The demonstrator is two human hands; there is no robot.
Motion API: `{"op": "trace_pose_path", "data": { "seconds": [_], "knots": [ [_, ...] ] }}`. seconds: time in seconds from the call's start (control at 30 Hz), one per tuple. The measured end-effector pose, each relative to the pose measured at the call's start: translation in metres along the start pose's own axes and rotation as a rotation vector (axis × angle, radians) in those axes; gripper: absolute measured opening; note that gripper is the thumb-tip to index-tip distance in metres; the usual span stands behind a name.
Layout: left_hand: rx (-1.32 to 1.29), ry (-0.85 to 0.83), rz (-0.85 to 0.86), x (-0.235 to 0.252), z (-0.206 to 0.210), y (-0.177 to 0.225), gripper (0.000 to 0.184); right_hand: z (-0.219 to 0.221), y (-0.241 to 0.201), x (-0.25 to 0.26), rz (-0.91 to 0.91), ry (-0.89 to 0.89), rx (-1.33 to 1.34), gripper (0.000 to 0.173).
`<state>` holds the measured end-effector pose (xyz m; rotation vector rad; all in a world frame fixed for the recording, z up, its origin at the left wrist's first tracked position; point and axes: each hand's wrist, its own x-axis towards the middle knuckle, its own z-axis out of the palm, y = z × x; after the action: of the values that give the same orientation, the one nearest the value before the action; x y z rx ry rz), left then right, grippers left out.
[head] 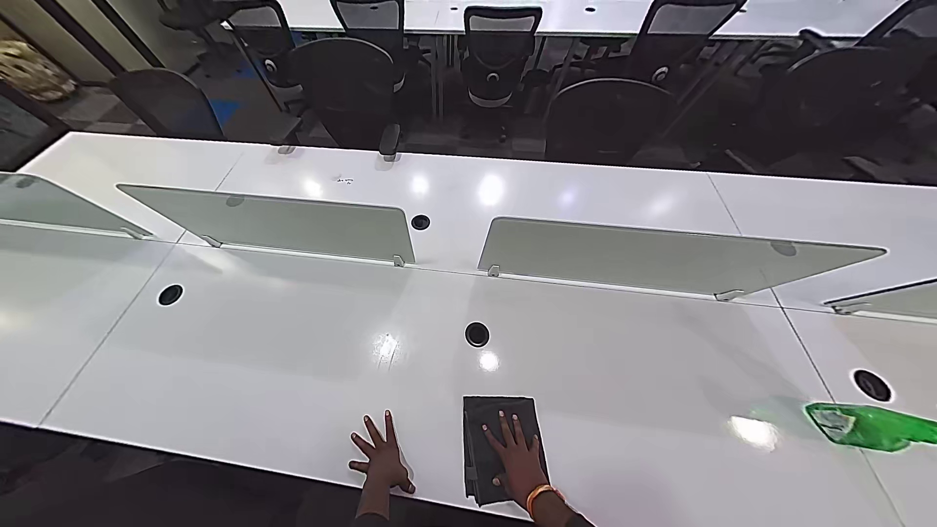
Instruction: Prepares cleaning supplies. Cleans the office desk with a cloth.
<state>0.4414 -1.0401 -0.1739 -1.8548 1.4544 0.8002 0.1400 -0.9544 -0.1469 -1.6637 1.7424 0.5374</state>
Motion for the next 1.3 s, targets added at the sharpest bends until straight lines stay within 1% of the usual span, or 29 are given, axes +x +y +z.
{"op": "trace_pose_path", "data": {
  "seconds": [0.1, 0.27, 0.33, 0.4, 0.53, 0.63, 0.7, 0.83, 0.9, 1.0, 1.07, 1.2, 1.3],
  "knots": [
    [0.005, -0.01, -0.007, -0.001, -0.001, 0.0, 0.184, -0.012, 0.002, 0.015, -0.047, 0.017, 0.0, 0.11],
    [-0.004, 0.007, -0.012, 0.0, 0.0, 0.001, 0.185, -0.052, 0.0, 0.049, -0.088, 0.006, -0.005, 0.108],
    [-0.006, 0.01, -0.014, -0.001, -0.001, 0.001, 0.185, -0.061, -0.002, 0.06, -0.084, 0.018, 0.006, 0.103],
    [-0.001, 0.013, -0.011, -0.001, 0.0, 0.001, 0.184, -0.063, -0.003, 0.062, -0.078, 0.048, 0.026, 0.093],
    [0.008, 0.023, -0.007, -0.002, 0.001, 0.0, 0.184, -0.055, -0.009, 0.057, -0.068, 0.085, 0.048, 0.079],
    [-0.012, 0.036, 0.0, -0.001, 0.003, 0.0, 0.184, -0.04, -0.02, 0.045, -0.082, 0.098, 0.086, 0.067],
    [-0.021, 0.037, 0.001, -0.003, 0.001, -0.001, 0.183, -0.024, -0.032, 0.033, -0.144, 0.078, 0.076, 0.064],
    [-0.017, 0.022, -0.008, -0.006, -0.003, 0.0, 0.183, 0.014, -0.045, 0.006, -0.362, 0.019, -0.019, 0.066],
    [-0.015, 0.035, -0.004, -0.006, -0.003, 0.001, 0.183, 0.025, -0.035, -0.003, -0.475, -0.016, -0.069, 0.068],
    [-0.004, 0.028, -0.007, -0.009, -0.003, 0.0, 0.181, 0.03, 0.005, -0.011, -0.559, -0.037, -0.138, 0.068],
    [-0.003, 0.026, -0.006, -0.008, -0.003, 0.0, 0.181, 0.031, 0.041, -0.015, -0.521, -0.016, -0.133, 0.071],
    [-0.007, 0.042, -0.001, -0.003, 0.003, -0.001, 0.183, 0.032, 0.105, -0.032, -0.346, 0.048, -0.054, 0.071],
    [-0.005, 0.032, -0.004, -0.004, 0.002, -0.001, 0.184, 0.038, 0.122, -0.051, -0.26, 0.047, -0.042, 0.072]
  ]
}}
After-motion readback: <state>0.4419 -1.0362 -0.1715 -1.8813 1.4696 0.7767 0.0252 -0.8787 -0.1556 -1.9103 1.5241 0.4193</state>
